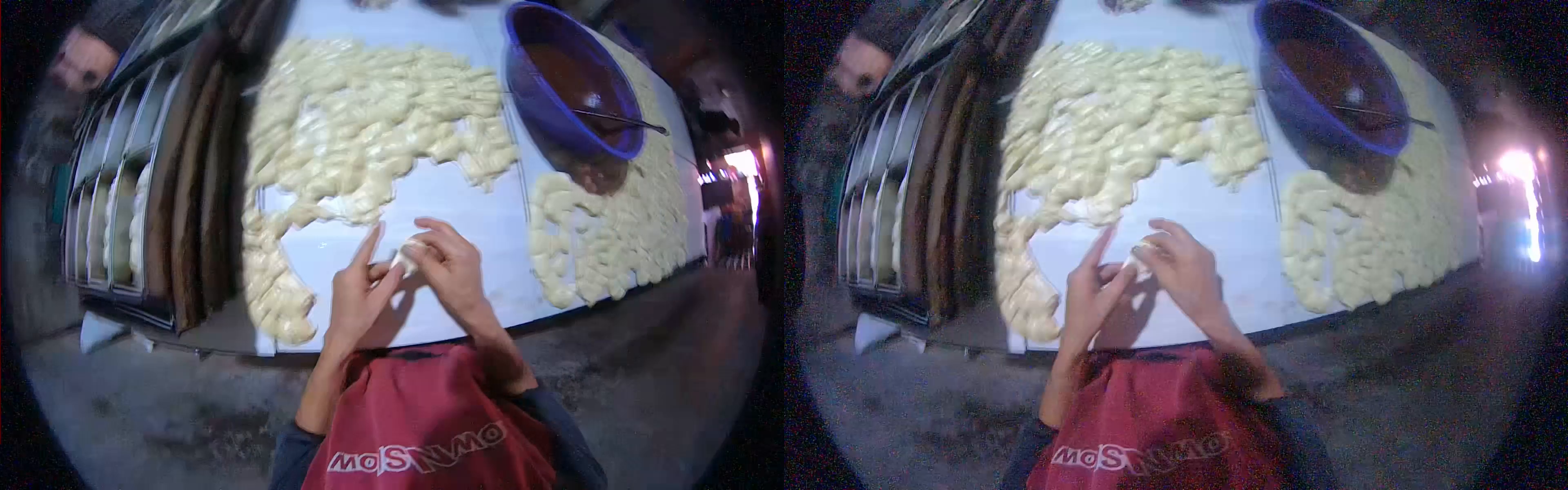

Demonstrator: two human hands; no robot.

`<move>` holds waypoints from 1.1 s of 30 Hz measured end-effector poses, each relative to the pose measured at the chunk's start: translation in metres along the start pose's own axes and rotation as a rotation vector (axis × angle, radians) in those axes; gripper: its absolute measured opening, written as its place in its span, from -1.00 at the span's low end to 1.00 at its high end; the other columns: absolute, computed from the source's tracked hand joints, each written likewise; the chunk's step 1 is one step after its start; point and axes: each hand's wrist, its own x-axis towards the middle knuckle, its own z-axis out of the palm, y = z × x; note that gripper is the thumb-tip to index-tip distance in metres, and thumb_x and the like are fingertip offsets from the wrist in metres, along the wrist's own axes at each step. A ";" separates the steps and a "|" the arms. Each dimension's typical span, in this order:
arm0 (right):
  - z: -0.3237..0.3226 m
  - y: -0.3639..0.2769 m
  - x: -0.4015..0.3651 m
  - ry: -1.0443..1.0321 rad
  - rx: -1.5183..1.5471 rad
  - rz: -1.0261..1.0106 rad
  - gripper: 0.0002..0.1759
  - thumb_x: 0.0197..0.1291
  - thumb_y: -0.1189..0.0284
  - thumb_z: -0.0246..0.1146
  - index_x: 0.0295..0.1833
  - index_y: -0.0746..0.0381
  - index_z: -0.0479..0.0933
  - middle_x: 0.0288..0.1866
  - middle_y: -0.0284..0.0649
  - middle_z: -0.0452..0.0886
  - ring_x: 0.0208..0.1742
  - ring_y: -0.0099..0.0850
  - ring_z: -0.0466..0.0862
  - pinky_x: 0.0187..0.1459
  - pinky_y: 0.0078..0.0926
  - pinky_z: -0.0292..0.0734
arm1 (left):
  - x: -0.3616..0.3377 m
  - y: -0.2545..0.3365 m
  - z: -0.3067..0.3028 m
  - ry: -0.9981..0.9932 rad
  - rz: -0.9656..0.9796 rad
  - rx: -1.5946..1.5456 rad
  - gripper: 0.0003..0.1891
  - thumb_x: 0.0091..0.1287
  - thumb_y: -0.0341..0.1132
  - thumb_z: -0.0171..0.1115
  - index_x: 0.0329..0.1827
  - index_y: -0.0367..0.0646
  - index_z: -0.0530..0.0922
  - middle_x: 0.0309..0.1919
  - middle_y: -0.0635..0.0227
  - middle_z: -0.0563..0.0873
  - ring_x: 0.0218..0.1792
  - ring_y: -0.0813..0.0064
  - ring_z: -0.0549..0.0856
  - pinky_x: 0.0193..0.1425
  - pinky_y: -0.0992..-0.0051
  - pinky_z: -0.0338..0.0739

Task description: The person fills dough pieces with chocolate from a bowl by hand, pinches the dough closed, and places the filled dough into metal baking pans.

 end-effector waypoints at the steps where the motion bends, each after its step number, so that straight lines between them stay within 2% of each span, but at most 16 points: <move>1: -0.007 0.011 0.000 0.058 0.057 -0.041 -0.74 0.27 0.38 0.38 -0.01 0.29 0.68 -0.05 -0.18 0.72 -0.18 -0.41 0.71 -0.08 -0.48 0.62 | 0.004 0.002 0.012 -0.004 0.076 -0.066 -0.15 0.35 -0.36 0.39 0.64 -0.13 0.08 -0.15 0.03 0.81 -0.02 0.32 0.79 0.01 0.44 0.66; 2: -0.014 0.024 0.002 0.102 0.118 -0.084 -0.73 0.24 0.42 0.40 0.02 0.28 0.68 0.00 -0.18 0.70 -0.12 -0.43 0.70 -0.05 -0.49 0.61 | 0.010 0.004 0.022 0.002 0.143 -0.134 -0.05 0.35 -0.36 0.39 0.68 -0.13 -0.06 -0.06 -0.04 0.79 0.09 0.23 0.76 0.08 0.42 0.64; 3: -0.027 0.022 0.003 0.119 0.196 -0.011 -0.70 0.22 0.46 0.41 0.06 0.27 0.66 -0.01 -0.21 0.70 -0.08 -0.45 0.68 -0.02 -0.49 0.60 | 0.013 0.018 0.030 -0.029 0.201 -0.061 0.02 0.36 -0.35 0.40 0.69 -0.16 -0.20 0.26 -0.21 0.59 0.34 0.09 0.58 0.29 0.32 0.53; 4: -0.038 0.015 0.004 0.127 0.284 0.064 -0.67 0.21 0.49 0.42 0.10 0.26 0.65 -0.02 -0.24 0.70 -0.05 -0.48 0.66 0.00 -0.49 0.59 | 0.019 0.023 0.043 -0.013 0.283 -0.053 0.00 0.35 -0.32 0.40 0.67 -0.23 -0.16 0.48 -0.23 0.34 0.51 0.04 0.37 0.46 0.26 0.36; 6: -0.050 0.016 0.011 0.159 0.414 -0.042 -0.57 0.17 0.60 0.43 0.17 0.28 0.57 -0.10 -0.31 0.68 -0.01 -0.55 0.63 0.03 -0.50 0.59 | 0.045 0.029 0.064 0.037 0.619 0.076 0.03 0.36 -0.14 0.41 0.66 -0.31 -0.14 0.54 -0.18 0.24 0.56 0.04 0.26 0.52 0.24 0.26; 8: -0.062 0.012 0.014 0.134 0.766 0.068 -0.64 0.18 0.62 0.43 0.09 0.30 0.55 -0.17 -0.34 0.68 -0.10 -0.57 0.65 -0.01 -0.54 0.61 | 0.063 0.049 0.100 0.065 0.820 -0.140 0.10 0.32 0.20 0.32 0.64 -0.37 -0.07 0.45 -0.19 0.40 0.45 0.06 0.45 0.46 0.32 0.36; 9: -0.072 -0.001 0.015 0.099 0.907 0.129 -0.77 0.27 0.56 0.39 0.00 0.29 0.55 -0.20 -0.34 0.67 -0.20 -0.59 0.66 -0.08 -0.60 0.61 | 0.073 0.045 0.113 0.007 0.889 -0.055 0.10 0.30 0.18 0.36 0.63 -0.36 -0.03 0.39 -0.15 0.48 0.39 0.12 0.52 0.42 0.35 0.40; 13: -0.114 -0.006 0.031 0.010 1.256 0.104 -0.87 0.41 0.44 0.26 -0.01 0.23 0.55 -0.22 -0.36 0.65 -0.28 -0.61 0.64 -0.22 -0.70 0.55 | 0.095 0.036 0.180 -0.052 0.740 -0.412 0.09 0.21 0.08 0.50 0.62 -0.34 0.07 0.26 0.06 0.66 0.20 0.34 0.68 0.27 0.43 0.53; 16: -0.145 0.001 0.051 -0.049 1.144 0.196 -0.87 0.39 0.45 0.27 -0.02 0.23 0.54 -0.20 -0.37 0.63 -0.25 -0.63 0.62 -0.21 -0.70 0.52 | 0.103 0.029 0.204 -0.253 0.495 -0.618 0.06 0.21 -0.06 0.53 0.63 -0.29 0.05 0.30 0.05 0.61 0.16 0.39 0.69 0.19 0.43 0.58; 19: -0.186 0.007 0.102 0.263 0.807 -0.095 -0.89 0.35 0.45 0.31 -0.09 0.20 0.53 -0.19 -0.41 0.58 -0.21 -0.65 0.57 -0.12 -0.67 0.45 | 0.106 0.031 0.205 -0.419 0.296 -0.534 -0.04 0.35 -0.26 0.43 0.66 -0.18 -0.06 0.40 -0.02 0.47 0.14 0.39 0.69 0.16 0.43 0.61; 20: -0.213 0.009 0.123 0.288 0.760 -0.064 -0.88 0.36 0.42 0.31 -0.12 0.21 0.53 -0.24 -0.42 0.59 -0.24 -0.64 0.56 -0.12 -0.66 0.45 | 0.105 0.043 0.197 -0.448 0.282 -0.420 -0.06 0.41 -0.32 0.37 0.68 -0.12 -0.11 0.45 -0.04 0.39 0.13 0.37 0.68 0.19 0.41 0.60; 21: -0.235 0.013 0.147 0.375 0.552 -0.127 -0.85 0.38 0.37 0.29 -0.11 0.21 0.53 -0.27 -0.42 0.60 -0.27 -0.64 0.56 -0.16 -0.63 0.47 | 0.102 0.053 0.187 -0.379 0.221 -0.338 -0.24 0.40 -0.39 0.36 0.60 -0.22 0.18 0.24 0.02 0.65 0.06 0.48 0.73 0.11 0.48 0.63; 24: -0.305 0.051 0.211 0.194 0.057 -0.021 -0.82 0.40 0.32 0.21 -0.11 0.22 0.55 -0.25 -0.38 0.61 -0.21 -0.58 0.60 -0.14 -0.54 0.49 | 0.105 0.057 0.160 -0.340 0.100 -0.250 -0.47 0.45 -0.45 0.26 0.47 -0.25 0.37 0.17 0.02 0.67 0.06 0.43 0.72 0.16 0.45 0.63; 28: -0.315 0.111 0.266 -0.140 -0.665 0.058 -0.75 0.26 0.29 0.20 -0.13 0.24 0.64 -0.21 -0.16 0.72 -0.16 -0.35 0.66 -0.10 -0.31 0.53 | 0.107 0.052 0.139 -0.238 0.124 -0.189 -0.57 0.47 -0.43 0.24 0.37 -0.28 0.48 0.09 0.09 0.73 0.04 0.44 0.73 0.15 0.45 0.63; 29: -0.315 0.122 0.267 -0.348 -0.671 0.074 -0.75 0.26 0.33 0.20 -0.15 0.30 0.61 -0.24 -0.13 0.70 -0.19 -0.35 0.63 -0.13 -0.31 0.53 | 0.106 0.051 0.136 -0.237 0.138 -0.184 -0.58 0.47 -0.43 0.23 0.37 -0.28 0.48 0.08 0.10 0.73 0.03 0.44 0.74 0.15 0.45 0.63; 33: -0.303 0.082 0.257 -0.352 -0.537 0.218 -0.70 0.24 0.25 0.27 -0.11 0.28 0.65 -0.22 -0.16 0.72 -0.17 -0.34 0.66 -0.08 -0.29 0.54 | 0.102 0.054 0.129 -0.234 0.125 -0.110 -0.61 0.48 -0.42 0.23 0.33 -0.30 0.51 0.06 0.11 0.74 0.01 0.43 0.74 0.15 0.44 0.64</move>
